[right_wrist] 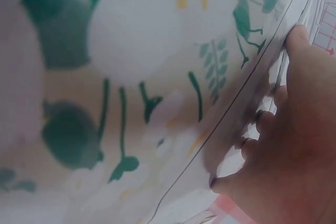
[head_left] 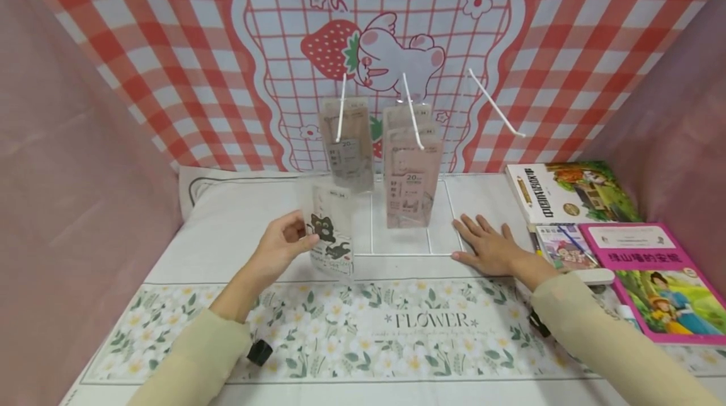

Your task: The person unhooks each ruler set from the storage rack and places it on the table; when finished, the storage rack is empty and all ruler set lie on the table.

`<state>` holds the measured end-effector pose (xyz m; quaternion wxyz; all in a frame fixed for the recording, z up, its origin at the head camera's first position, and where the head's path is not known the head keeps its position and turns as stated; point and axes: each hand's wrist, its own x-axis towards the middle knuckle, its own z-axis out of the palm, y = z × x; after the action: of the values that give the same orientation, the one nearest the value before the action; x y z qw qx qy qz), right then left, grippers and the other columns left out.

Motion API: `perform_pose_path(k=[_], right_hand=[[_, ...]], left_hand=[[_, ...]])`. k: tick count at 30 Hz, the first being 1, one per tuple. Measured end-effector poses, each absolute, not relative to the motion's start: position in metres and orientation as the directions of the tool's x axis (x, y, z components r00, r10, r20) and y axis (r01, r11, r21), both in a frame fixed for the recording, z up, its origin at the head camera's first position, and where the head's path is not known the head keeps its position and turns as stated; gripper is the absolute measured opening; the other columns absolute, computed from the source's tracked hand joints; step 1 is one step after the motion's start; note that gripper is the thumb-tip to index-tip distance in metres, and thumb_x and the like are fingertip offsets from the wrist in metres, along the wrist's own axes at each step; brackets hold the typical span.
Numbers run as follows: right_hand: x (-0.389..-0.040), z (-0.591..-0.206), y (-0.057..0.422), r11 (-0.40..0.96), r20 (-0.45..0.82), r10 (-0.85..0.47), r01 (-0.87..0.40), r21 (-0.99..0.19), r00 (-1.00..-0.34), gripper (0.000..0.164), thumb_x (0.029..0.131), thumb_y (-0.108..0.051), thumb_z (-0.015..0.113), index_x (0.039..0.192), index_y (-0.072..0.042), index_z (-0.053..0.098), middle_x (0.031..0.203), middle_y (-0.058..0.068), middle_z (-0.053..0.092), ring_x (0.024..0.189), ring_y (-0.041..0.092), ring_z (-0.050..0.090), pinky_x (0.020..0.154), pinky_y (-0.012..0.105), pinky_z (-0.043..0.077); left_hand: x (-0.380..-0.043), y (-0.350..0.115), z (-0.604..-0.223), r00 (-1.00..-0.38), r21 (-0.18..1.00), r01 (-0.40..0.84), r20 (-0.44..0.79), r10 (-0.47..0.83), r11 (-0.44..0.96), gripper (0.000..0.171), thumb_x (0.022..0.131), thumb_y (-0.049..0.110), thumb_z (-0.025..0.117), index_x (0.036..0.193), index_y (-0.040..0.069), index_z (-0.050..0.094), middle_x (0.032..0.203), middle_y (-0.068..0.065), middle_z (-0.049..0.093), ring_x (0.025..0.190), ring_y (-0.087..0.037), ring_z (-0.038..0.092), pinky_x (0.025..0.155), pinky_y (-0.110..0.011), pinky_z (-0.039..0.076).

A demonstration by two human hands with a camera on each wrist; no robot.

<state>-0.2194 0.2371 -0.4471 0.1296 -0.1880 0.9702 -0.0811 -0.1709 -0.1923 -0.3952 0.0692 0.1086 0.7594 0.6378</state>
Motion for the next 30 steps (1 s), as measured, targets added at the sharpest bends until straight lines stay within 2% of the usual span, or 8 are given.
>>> perform_pose_path(k=[5, 9, 12, 15, 18, 21, 27, 30], right_hand=[[-0.219, -0.448, 0.239, 0.918, -0.224, -0.381, -0.340, -0.203, -0.897, 0.080, 0.095, -0.062, 0.043, 0.156, -0.018, 0.016, 0.164, 0.014, 0.013, 0.150, 0.044, 0.010, 0.112, 0.079, 0.006], [-0.218, -0.448, 0.241, 0.921, -0.232, -0.375, -0.333, -0.201, -0.897, 0.080, 0.095, -0.062, 0.041, 0.156, -0.019, 0.015, 0.164, 0.013, 0.012, 0.150, 0.044, 0.009, 0.112, 0.079, 0.006], [-0.216, -0.449, 0.244, 0.924, -0.234, -0.368, -0.325, -0.202, -0.900, 0.080, 0.095, -0.063, 0.042, 0.156, -0.019, 0.015, 0.164, 0.013, 0.012, 0.150, 0.044, 0.009, 0.112, 0.079, 0.006], [-0.215, -0.450, 0.245, 0.923, -0.230, -0.368, -0.325, -0.207, -0.901, 0.080, 0.095, -0.062, 0.042, 0.156, -0.019, 0.015, 0.164, 0.013, 0.013, 0.150, 0.044, 0.010, 0.111, 0.080, 0.006], [-0.216, -0.451, 0.245, 0.919, -0.224, -0.378, -0.333, -0.212, -0.898, 0.080, 0.094, -0.063, 0.042, 0.156, -0.020, 0.015, 0.164, 0.013, 0.013, 0.150, 0.044, 0.010, 0.111, 0.079, 0.006], [-0.218, -0.451, 0.244, 0.917, -0.222, -0.381, -0.337, -0.211, -0.897, 0.080, 0.094, -0.063, 0.042, 0.156, -0.020, 0.015, 0.164, 0.013, 0.012, 0.150, 0.044, 0.010, 0.112, 0.079, 0.007], [-0.218, -0.448, 0.240, 0.919, -0.216, -0.381, -0.341, -0.199, -0.899, 0.079, 0.095, -0.061, 0.044, 0.156, -0.019, 0.017, 0.164, 0.013, 0.015, 0.149, 0.044, 0.012, 0.112, 0.079, 0.009], [-0.220, -0.448, 0.239, 0.919, -0.223, -0.379, -0.338, -0.201, -0.898, 0.079, 0.095, -0.061, 0.044, 0.156, -0.021, 0.016, 0.164, 0.011, 0.014, 0.150, 0.043, 0.010, 0.113, 0.078, 0.008]], left_hand=[[-0.172, -0.223, -0.409, -0.979, 0.993, -0.021, -0.044, 0.198, 0.117, 0.025, 0.093, 0.017, 0.063, 0.114, 0.008, 0.051, 0.097, 0.006, 0.059, 0.086, -0.004, 0.059, 0.073, -0.021, 0.057], [-0.179, -0.252, -0.417, -0.987, 0.985, -0.098, -0.114, 0.113, 0.139, 0.043, 0.093, 0.015, 0.063, 0.132, 0.007, 0.045, 0.105, 0.012, 0.064, 0.093, -0.004, 0.065, 0.081, -0.021, 0.060], [-0.188, -0.274, -0.421, -0.988, 0.972, -0.142, -0.151, 0.039, 0.186, 0.053, 0.092, 0.015, 0.064, 0.138, 0.008, 0.040, 0.101, 0.018, 0.064, 0.090, -0.001, 0.065, 0.079, -0.019, 0.059], [-0.199, -0.297, -0.427, -0.985, 0.963, -0.174, -0.171, -0.033, 0.206, 0.056, 0.092, 0.015, 0.066, 0.139, 0.008, 0.037, 0.093, 0.022, 0.063, 0.083, 0.003, 0.063, 0.074, -0.017, 0.058], [-0.208, -0.321, -0.432, -0.981, 0.956, -0.190, -0.178, -0.073, 0.222, 0.047, 0.091, 0.014, 0.067, 0.130, 0.015, 0.041, 0.086, 0.024, 0.063, 0.075, 0.004, 0.062, 0.064, -0.017, 0.055], [-0.214, -0.339, -0.432, -0.980, 0.935, -0.193, -0.172, -0.096, 0.298, 0.042, 0.090, 0.017, 0.068, 0.125, 0.016, 0.044, 0.082, 0.026, 0.059, 0.070, 0.006, 0.058, 0.059, -0.016, 0.052], [-0.227, -0.361, -0.430, -0.970, 0.878, -0.234, -0.180, -0.165, 0.418, 0.060, 0.090, 0.021, 0.068, 0.136, -0.002, 0.037, 0.078, 0.024, 0.054, 0.071, 0.006, 0.056, 0.063, -0.016, 0.053], [-0.232, -0.369, -0.429, -0.952, 0.865, -0.298, -0.235, -0.197, 0.405, 0.066, 0.091, 0.017, 0.066, 0.143, -0.002, 0.033, 0.085, 0.018, 0.056, 0.072, 0.005, 0.058, 0.066, -0.018, 0.056]])
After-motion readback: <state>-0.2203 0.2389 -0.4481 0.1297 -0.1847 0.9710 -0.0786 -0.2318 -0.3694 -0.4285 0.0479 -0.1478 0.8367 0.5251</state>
